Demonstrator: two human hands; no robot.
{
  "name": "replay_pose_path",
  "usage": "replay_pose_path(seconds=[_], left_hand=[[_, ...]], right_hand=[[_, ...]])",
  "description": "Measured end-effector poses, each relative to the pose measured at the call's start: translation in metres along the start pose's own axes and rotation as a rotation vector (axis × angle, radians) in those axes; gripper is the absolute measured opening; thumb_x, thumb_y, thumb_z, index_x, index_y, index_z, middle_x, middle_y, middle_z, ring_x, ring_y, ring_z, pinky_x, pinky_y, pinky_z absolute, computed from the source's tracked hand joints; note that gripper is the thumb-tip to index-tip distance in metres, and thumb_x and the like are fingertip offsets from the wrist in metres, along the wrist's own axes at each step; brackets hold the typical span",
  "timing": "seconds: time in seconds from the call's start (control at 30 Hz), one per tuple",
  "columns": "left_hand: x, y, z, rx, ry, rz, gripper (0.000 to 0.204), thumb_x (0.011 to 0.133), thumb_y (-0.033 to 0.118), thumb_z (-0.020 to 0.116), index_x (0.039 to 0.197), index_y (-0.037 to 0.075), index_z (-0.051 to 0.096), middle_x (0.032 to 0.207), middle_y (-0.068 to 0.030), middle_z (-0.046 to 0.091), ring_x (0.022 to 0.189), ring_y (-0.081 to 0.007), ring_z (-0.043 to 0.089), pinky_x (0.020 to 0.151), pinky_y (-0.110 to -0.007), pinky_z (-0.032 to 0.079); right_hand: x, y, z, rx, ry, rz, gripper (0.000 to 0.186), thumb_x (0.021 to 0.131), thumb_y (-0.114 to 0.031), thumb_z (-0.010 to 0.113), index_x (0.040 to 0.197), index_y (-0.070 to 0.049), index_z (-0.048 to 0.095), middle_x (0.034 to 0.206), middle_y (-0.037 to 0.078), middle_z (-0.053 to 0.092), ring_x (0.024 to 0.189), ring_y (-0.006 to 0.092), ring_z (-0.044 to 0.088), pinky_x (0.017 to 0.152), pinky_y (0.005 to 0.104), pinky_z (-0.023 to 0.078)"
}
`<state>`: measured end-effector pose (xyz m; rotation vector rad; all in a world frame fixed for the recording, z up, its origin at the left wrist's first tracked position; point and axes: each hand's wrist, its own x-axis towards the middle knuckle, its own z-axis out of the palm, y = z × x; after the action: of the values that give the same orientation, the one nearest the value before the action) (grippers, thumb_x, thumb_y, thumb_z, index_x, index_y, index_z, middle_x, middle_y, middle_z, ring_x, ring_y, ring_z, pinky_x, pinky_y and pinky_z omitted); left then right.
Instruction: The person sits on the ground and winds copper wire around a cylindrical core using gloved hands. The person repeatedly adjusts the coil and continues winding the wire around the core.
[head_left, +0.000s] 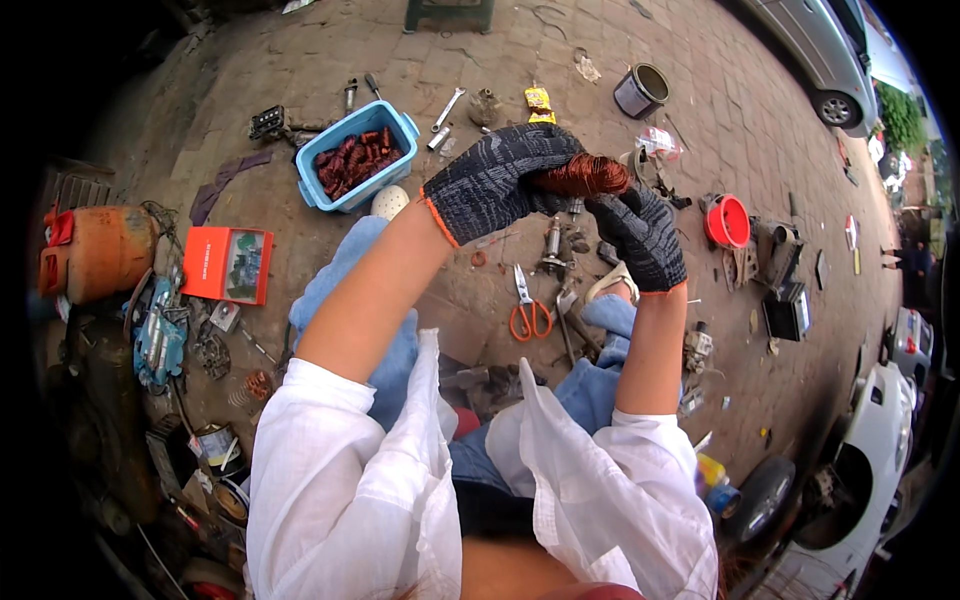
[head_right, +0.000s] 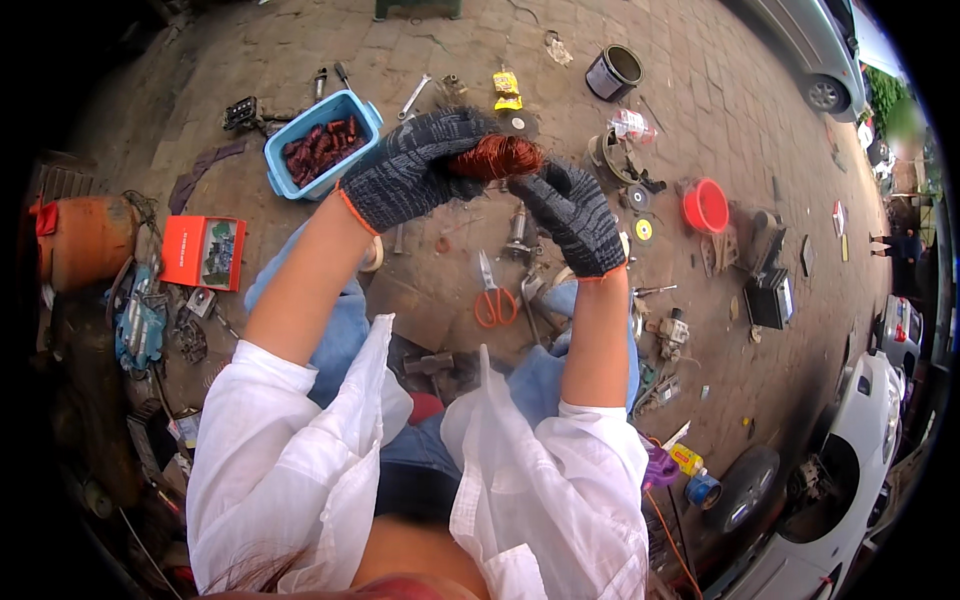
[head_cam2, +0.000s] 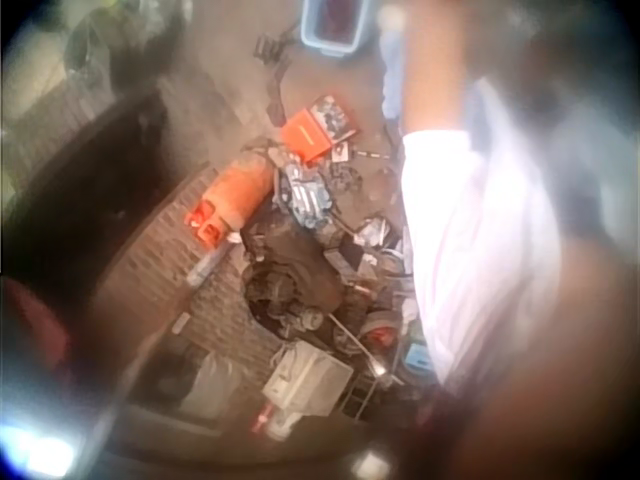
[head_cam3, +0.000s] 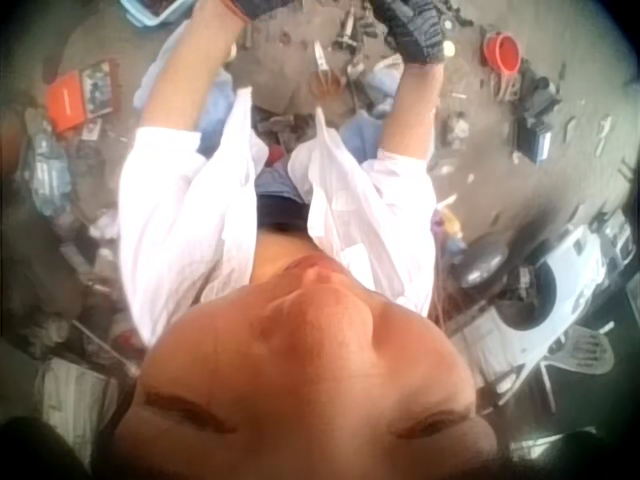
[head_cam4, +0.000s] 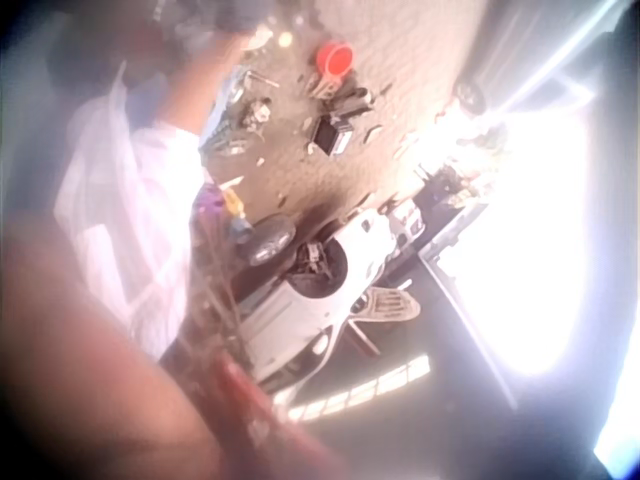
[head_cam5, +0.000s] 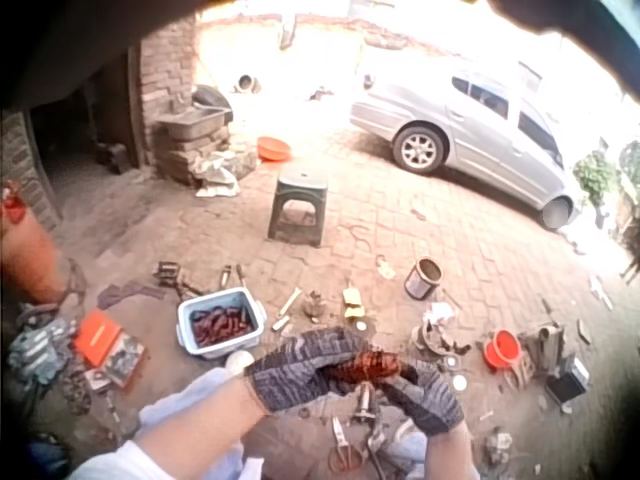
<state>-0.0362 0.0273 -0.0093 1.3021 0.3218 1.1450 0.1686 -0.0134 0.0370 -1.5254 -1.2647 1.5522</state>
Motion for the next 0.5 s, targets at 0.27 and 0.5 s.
replay_pose_path(seconds=[0.27, 0.5], left_hand=[[0.003, 0.002, 0.015, 0.624, 0.093, -0.319, 0.018, 0.084, 0.019, 0.057, 0.092, 0.003, 0.058, 0.079, -0.0042, 0.059, 0.068, -0.0102, 0.052, 0.063, -0.026, 0.046], [0.003, 0.003, 0.002, 0.152, 0.112, -0.167, 0.021, 0.085, 0.019, 0.056, 0.099, 0.004, 0.06, 0.091, -0.0087, 0.061, 0.083, -0.0182, 0.06, 0.066, -0.029, 0.052]], right_hand=[[-0.003, 0.004, 0.006, -0.163, 0.144, -0.424, 0.016, 0.078, -0.008, 0.064, 0.09, 0.001, 0.061, 0.076, 0.004, 0.059, 0.07, 0.0117, 0.054, 0.064, 0.0248, 0.045], [-0.004, -0.002, 0.002, -0.205, -0.122, -0.117, 0.018, 0.079, -0.01, 0.064, 0.094, -0.001, 0.063, 0.081, 0.003, 0.06, 0.072, 0.0107, 0.053, 0.065, 0.0254, 0.045]])
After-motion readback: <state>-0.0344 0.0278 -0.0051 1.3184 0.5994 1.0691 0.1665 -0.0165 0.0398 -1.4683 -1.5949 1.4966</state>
